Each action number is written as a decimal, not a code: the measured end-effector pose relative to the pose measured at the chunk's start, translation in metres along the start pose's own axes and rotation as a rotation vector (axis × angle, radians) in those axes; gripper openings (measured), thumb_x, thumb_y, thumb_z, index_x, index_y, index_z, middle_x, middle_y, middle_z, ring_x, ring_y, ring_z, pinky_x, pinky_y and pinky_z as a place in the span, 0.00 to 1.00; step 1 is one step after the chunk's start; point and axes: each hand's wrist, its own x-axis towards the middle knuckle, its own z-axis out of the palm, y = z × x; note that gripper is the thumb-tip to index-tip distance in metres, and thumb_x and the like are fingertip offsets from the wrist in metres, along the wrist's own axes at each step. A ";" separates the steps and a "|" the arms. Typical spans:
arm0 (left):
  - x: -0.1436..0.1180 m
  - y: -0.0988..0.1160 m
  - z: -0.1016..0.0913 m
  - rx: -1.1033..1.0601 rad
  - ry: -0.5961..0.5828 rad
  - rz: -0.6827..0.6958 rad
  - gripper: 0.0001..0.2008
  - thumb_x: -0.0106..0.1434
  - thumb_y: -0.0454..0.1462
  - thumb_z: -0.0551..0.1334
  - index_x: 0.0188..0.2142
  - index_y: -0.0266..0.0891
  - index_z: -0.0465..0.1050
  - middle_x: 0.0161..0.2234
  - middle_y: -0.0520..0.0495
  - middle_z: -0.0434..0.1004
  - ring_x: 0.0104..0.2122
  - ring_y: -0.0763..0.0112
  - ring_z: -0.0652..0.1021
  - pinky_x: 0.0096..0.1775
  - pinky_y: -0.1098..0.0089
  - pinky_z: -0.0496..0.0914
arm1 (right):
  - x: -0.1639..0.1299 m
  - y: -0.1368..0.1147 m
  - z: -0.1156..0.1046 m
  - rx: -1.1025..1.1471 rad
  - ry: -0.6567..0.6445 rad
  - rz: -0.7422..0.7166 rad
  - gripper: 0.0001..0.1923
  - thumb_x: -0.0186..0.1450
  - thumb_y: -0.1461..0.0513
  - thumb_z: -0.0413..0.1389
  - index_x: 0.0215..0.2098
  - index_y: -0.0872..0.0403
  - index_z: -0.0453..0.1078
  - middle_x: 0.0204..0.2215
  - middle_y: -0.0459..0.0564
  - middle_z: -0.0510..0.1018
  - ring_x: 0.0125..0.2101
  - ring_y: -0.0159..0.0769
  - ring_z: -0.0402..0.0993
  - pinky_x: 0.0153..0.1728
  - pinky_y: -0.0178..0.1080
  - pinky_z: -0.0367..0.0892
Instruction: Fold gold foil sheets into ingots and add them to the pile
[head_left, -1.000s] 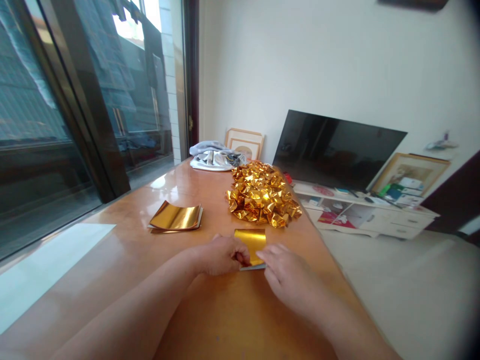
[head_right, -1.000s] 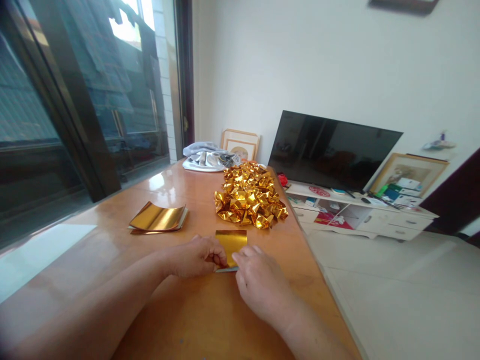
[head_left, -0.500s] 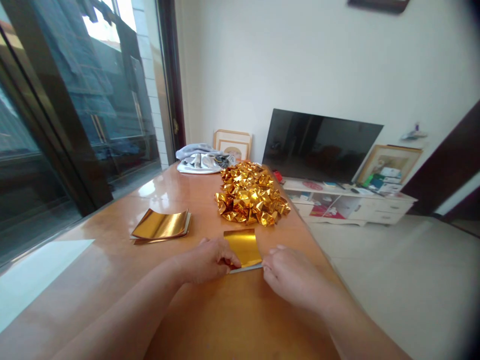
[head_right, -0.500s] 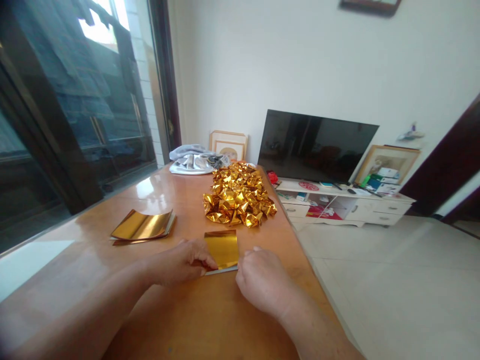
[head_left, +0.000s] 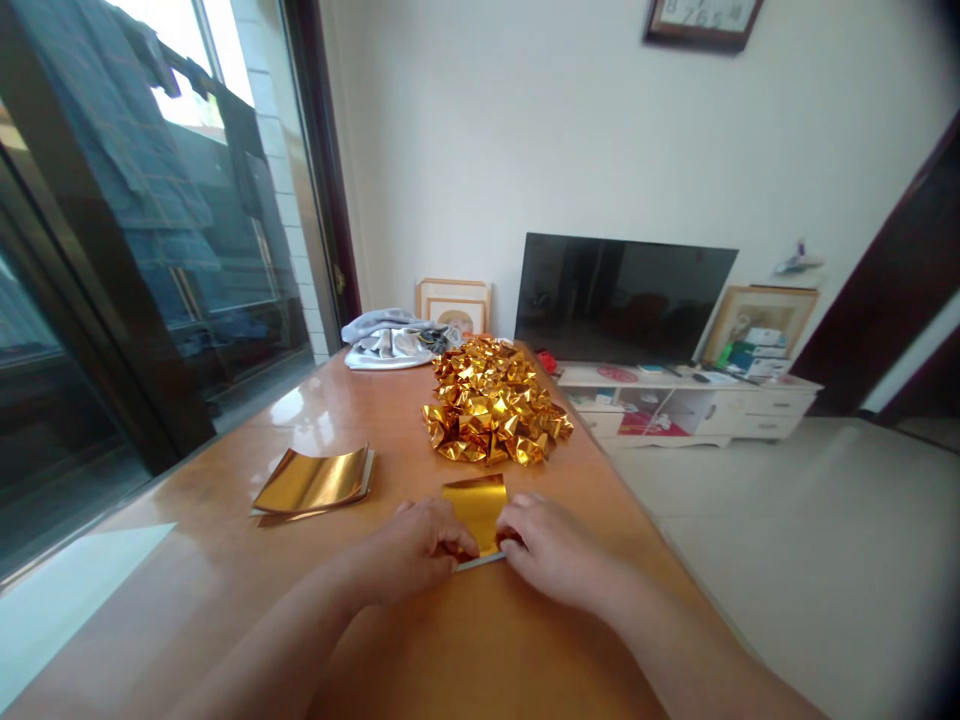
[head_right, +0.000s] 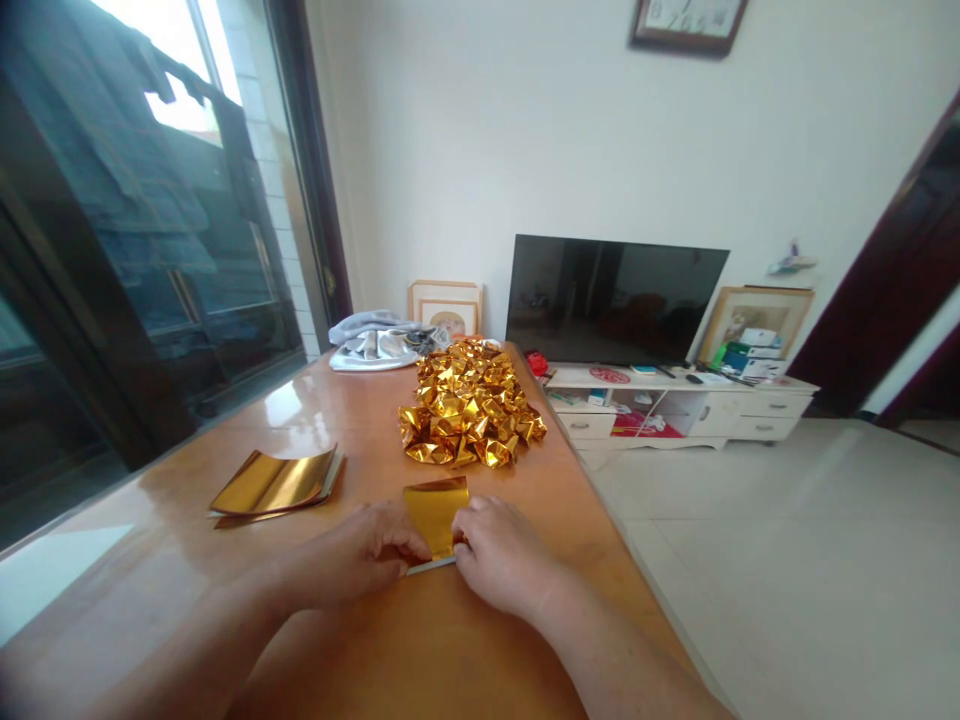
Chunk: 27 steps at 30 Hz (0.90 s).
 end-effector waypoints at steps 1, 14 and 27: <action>0.000 0.000 0.000 0.006 -0.016 -0.001 0.13 0.52 0.32 0.58 0.29 0.46 0.81 0.27 0.54 0.81 0.32 0.66 0.76 0.38 0.72 0.65 | 0.000 0.001 0.001 0.020 0.003 0.006 0.07 0.62 0.67 0.54 0.34 0.52 0.73 0.36 0.48 0.76 0.38 0.35 0.71 0.36 0.34 0.58; 0.005 -0.014 0.013 -0.074 0.058 -0.130 0.13 0.49 0.30 0.58 0.33 0.41 0.78 0.29 0.50 0.78 0.30 0.68 0.74 0.32 0.72 0.65 | 0.004 0.018 0.014 0.261 -0.001 -0.010 0.06 0.55 0.68 0.56 0.30 0.53 0.67 0.30 0.43 0.73 0.30 0.31 0.66 0.29 0.32 0.54; 0.011 0.002 0.009 -0.751 0.273 -0.220 0.21 0.60 0.50 0.67 0.43 0.36 0.72 0.36 0.47 0.76 0.35 0.68 0.74 0.37 0.70 0.66 | 0.009 -0.003 0.000 0.902 0.152 0.253 0.06 0.61 0.62 0.57 0.32 0.52 0.63 0.23 0.38 0.64 0.24 0.29 0.58 0.25 0.32 0.53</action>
